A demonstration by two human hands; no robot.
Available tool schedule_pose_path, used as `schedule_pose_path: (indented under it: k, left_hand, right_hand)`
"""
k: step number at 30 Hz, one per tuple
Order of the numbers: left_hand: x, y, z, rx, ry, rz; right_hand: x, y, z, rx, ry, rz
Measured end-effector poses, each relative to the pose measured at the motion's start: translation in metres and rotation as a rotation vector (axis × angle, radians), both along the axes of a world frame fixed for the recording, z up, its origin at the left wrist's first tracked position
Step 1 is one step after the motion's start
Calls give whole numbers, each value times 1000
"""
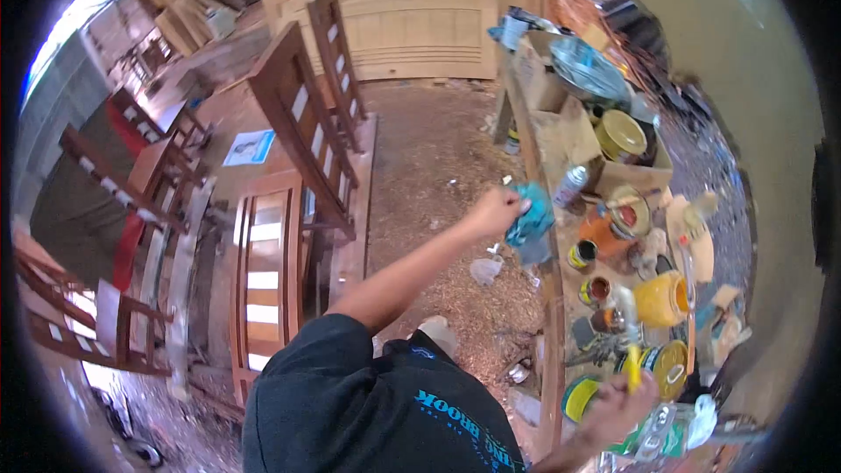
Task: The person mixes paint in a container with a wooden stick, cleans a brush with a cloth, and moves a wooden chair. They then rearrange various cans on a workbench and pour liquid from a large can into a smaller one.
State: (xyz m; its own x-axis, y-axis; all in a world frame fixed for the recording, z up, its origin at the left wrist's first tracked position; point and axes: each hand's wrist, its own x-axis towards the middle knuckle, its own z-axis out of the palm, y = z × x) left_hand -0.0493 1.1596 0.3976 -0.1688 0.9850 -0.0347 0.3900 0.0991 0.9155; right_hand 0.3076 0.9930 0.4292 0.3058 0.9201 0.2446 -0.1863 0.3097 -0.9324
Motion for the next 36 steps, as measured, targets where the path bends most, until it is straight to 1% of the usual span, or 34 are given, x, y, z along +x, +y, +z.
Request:
schedule_pose_path:
  k: [1, 3, 4, 5, 6, 8, 9, 10, 11, 12, 13, 14, 15, 18, 19, 21, 23, 24, 25, 26, 28, 31, 34, 35, 36]
  left_hand:
    - [-4, -11, -18, 11, -92, 58]
    - [-16, -27, -52, -142, -253, 120]
    - [-20, -32, -76, -148, -441, 122]
    - [-25, -36, -102, -151, -628, 120]
    - [-27, -39, -118, -151, -812, 112]
    - [-30, -50, -124, -223, -1168, 77]
    - [-32, -56, -117, -233, -1319, 28]
    - [-34, -59, -121, -228, -1394, 30]
    - [-38, -58, -145, -202, -1331, -1]
    - [-45, -60, -146, -180, -1267, -31]
    - [-51, -60, -148, -152, -1256, -36]
    - [-54, -60, -150, -129, -1245, -44]
    - [-57, -61, -142, -108, -1238, -54]
    - [-68, -52, -135, -163, -1191, -79]
    - [-72, -47, -132, -160, -1119, -41]
    - [-71, -37, -132, -183, -988, 17]
    - [-74, -28, -132, -87, -776, -18]
    - [-75, -26, -118, -87, -702, -16]
    - [-81, -8, -161, -116, -364, -49]
    - [-79, -8, -145, -82, -390, -17]
    - [-82, -3, -124, -42, -200, -55]
    - [-84, 6, -123, -63, 65, -59]
    - [-79, 9, -145, 34, -184, 18]
    - [-82, 10, -152, -61, -289, 94]
    - [-89, 11, -137, -155, -391, 172]
  right_hand:
    - [-35, 16, -14, -85, -67, -67]
    - [-99, 46, -27, -207, -48, 35]
    - [-121, 56, -40, -261, -25, 111]
    - [-134, 68, -61, -278, -95, 172]
    - [-146, 78, -82, -293, -162, 230]
    - [-176, 86, -101, -314, -118, 329]
    - [-191, 88, -108, -327, -94, 378]
    - [-201, 91, -116, -310, -103, 402]
    - [-209, 93, -124, -292, -112, 428]
    - [-219, 94, -126, -276, -120, 452]
    - [-226, 94, -129, -242, -159, 480]
    - [-233, 94, -130, -251, -139, 504]
    - [-238, 94, -129, -261, -123, 523]
    - [-248, 99, -131, -285, -94, 565]
    - [-251, 101, -133, -293, -88, 575]
    - [-259, 106, -141, -284, -222, 573]
    - [-257, 104, -155, -300, -337, 527]
    - [-262, 105, -158, -299, -377, 494]
    - [-269, 102, -142, -267, -466, 431]
    - [-279, 100, -124, -231, -557, 376]
    - [-290, 97, -115, -226, -472, 322]
    - [-296, 98, -146, -287, -316, 264]
    - [-300, 94, -149, -267, -280, 230]
    - [-299, 91, -147, -265, -275, 203]
    - [-298, 86, -138, -261, -269, 179]
